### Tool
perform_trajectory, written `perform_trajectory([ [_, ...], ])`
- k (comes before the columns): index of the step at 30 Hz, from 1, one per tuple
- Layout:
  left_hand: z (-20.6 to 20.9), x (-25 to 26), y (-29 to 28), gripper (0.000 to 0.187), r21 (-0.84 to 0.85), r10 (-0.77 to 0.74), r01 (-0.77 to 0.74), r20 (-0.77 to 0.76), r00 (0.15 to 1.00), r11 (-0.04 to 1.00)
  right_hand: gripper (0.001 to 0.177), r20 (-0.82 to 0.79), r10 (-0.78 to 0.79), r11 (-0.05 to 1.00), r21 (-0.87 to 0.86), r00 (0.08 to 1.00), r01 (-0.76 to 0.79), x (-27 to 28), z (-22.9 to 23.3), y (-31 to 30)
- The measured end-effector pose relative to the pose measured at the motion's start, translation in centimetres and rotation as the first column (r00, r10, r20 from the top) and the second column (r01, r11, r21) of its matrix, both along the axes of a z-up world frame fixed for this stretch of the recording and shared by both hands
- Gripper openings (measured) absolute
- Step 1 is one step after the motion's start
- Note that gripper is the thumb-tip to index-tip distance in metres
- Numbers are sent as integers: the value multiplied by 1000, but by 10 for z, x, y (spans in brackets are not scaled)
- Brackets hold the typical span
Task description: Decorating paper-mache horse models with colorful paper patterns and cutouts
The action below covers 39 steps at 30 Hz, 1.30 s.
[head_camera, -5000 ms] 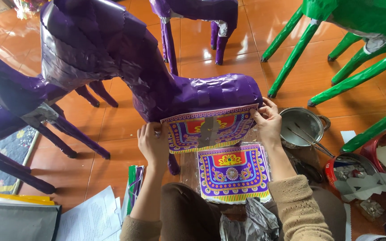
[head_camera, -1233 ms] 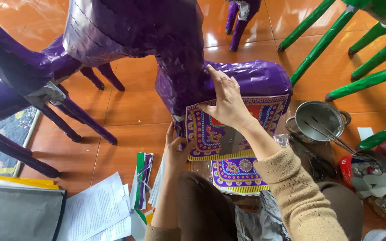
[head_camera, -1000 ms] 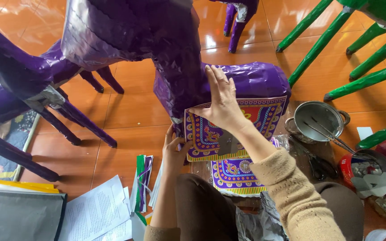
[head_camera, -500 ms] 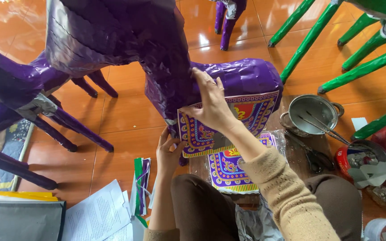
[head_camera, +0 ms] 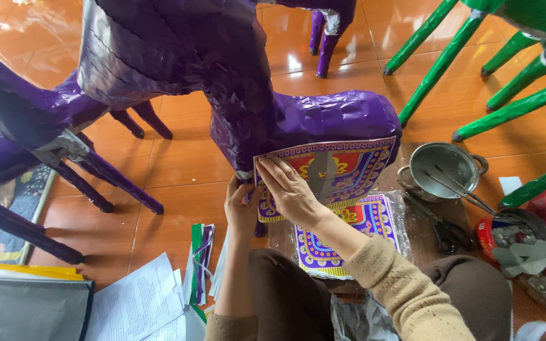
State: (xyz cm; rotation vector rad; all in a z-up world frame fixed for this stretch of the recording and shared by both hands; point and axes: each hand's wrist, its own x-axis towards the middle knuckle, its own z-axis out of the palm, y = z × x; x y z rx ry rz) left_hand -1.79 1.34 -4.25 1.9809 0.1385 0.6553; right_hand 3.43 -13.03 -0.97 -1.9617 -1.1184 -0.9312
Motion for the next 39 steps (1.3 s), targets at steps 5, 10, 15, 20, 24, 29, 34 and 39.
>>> perform_trajectory([
  [5,-3,4,3,10,-32,6,-5,13,1000,999,60,82,-82,995,64,993,77,1,-3,11],
  [10,-4,6,4,10,-21,-1,1,22,1000,1000,59,67,-95,995,45,993,92,0,-3,11],
  [15,1,4,4,10,-17,5,-4,18,1000,1000,53,61,-101,994,54,993,98,0,-2,13],
  [20,1,4,4,12,-41,-2,3,12,1000,999,57,45,-98,993,71,994,95,-1,0,15],
  [24,-1,4,6,9,-42,-20,21,31,999,999,56,63,-113,993,51,992,110,0,-4,20],
  [29,5,2,3,8,-40,-9,10,34,999,999,58,19,-70,995,79,997,68,-2,0,19],
  [34,10,1,1,8,-34,-4,5,29,1000,999,56,-8,-46,996,79,999,46,-2,-3,18],
  [39,9,3,6,11,-40,-11,12,14,1000,999,57,-189,88,992,102,978,-69,10,-27,-5],
])
